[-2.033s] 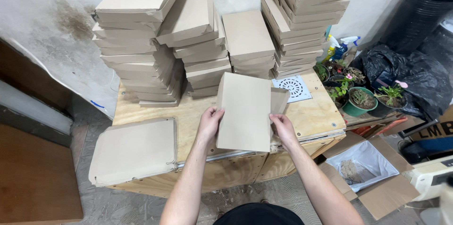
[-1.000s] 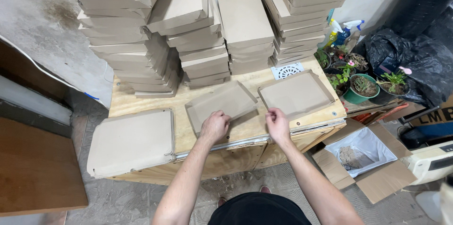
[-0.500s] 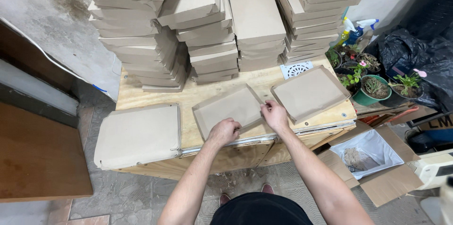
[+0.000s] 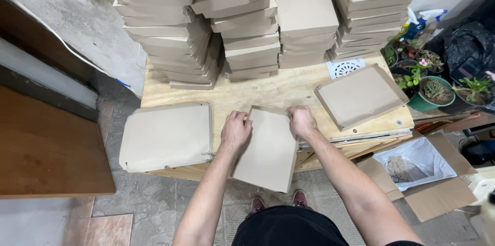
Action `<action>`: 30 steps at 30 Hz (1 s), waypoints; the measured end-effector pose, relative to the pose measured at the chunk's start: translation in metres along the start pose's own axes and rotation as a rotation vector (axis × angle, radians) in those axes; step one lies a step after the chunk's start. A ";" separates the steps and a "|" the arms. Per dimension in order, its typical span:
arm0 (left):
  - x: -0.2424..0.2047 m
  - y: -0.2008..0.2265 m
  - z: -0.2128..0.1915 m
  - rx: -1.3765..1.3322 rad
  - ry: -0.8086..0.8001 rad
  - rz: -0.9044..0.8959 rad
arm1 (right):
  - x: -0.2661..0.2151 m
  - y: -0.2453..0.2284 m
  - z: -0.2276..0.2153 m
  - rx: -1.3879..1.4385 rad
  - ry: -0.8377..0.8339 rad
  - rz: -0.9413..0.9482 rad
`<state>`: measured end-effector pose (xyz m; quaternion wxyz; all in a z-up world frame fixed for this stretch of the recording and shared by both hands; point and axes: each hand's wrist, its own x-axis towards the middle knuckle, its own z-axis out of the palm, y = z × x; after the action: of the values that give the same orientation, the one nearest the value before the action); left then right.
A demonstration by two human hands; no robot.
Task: The person repeatedly assembles flat cardboard boxes by folding and interlocking the side flaps. They then place each completed box onto a growing stack on the left side of the table. The process is repeated for multiple boxes throughout the clip.
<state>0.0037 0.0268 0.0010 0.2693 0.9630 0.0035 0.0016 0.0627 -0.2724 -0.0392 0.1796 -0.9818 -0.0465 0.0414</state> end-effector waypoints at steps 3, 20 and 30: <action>0.002 -0.006 -0.005 -0.124 -0.074 -0.056 | -0.034 -0.035 -0.015 -0.211 0.244 -0.042; 0.016 -0.016 0.025 -0.258 0.018 0.027 | -0.053 -0.110 0.043 -0.154 0.425 -0.223; 0.010 -0.016 0.025 -0.246 0.048 0.009 | -0.052 -0.105 0.055 -0.162 0.421 -0.202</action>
<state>0.0134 0.0273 -0.0284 0.3852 0.9224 0.0055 0.0264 -0.0021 -0.1609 -0.0498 0.1094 -0.9703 -0.1091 -0.1859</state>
